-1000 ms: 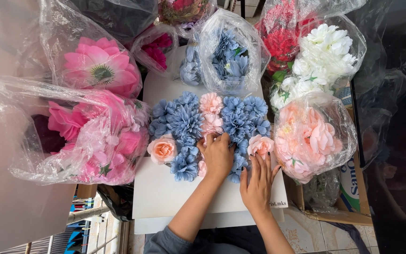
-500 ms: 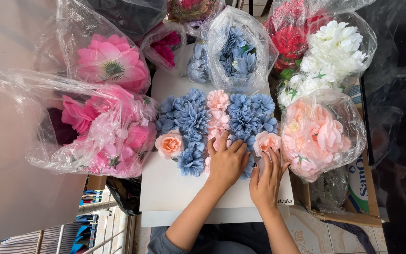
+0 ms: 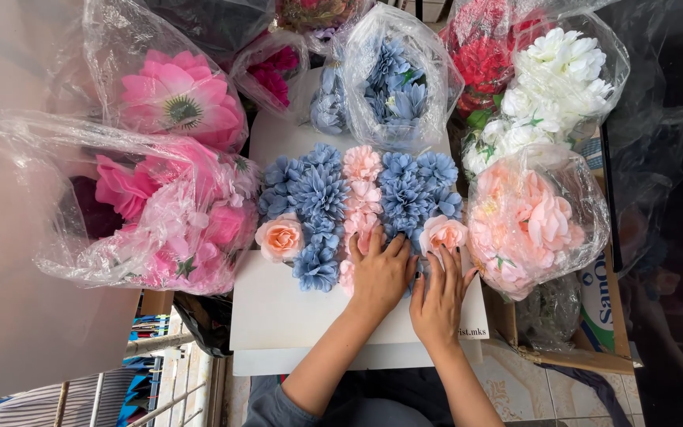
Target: The person arranges artificial flowers on a white rectangular board. They place blue and pink flowers in a pattern, alternating between the colors and adjusting the petals to create a decorative floral display.
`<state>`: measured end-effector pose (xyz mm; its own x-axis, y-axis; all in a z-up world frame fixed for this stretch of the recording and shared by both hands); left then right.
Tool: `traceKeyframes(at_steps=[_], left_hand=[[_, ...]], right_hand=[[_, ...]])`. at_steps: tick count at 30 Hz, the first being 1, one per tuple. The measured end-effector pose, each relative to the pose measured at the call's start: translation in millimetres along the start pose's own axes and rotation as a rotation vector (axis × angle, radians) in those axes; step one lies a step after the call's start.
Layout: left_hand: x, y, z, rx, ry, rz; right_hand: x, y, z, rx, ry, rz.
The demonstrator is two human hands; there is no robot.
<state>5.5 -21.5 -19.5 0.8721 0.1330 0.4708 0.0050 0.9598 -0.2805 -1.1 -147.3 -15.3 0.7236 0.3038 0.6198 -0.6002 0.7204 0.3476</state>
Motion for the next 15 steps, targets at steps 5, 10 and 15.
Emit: traceKeyframes(at_steps=[5, 10, 15], left_hand=[[-5.9, 3.0, 31.8, -0.021, 0.008, -0.008], [-26.9, 24.3, 46.5, -0.020, 0.029, 0.019], [-36.3, 39.3, 40.3, 0.001, 0.184, 0.038]], right_hand=[[0.5, 1.0, 1.6, -0.005, -0.012, 0.012], [5.6, 9.4, 6.2, 0.050, -0.017, 0.031], [5.3, 9.8, 3.9, 0.026, -0.009, 0.039]])
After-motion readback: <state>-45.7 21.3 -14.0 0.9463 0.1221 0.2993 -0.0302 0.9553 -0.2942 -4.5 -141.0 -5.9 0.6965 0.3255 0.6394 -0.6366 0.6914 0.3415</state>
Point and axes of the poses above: each hand's wrist, its own x-axis towards the middle knuckle, its own z-axis out of the back of the hand, y = z × x, the point moved 3 cm from there along x, towards the middle knuckle, and after that the axes turned 5 degrees about x, right-handed, at the moved point
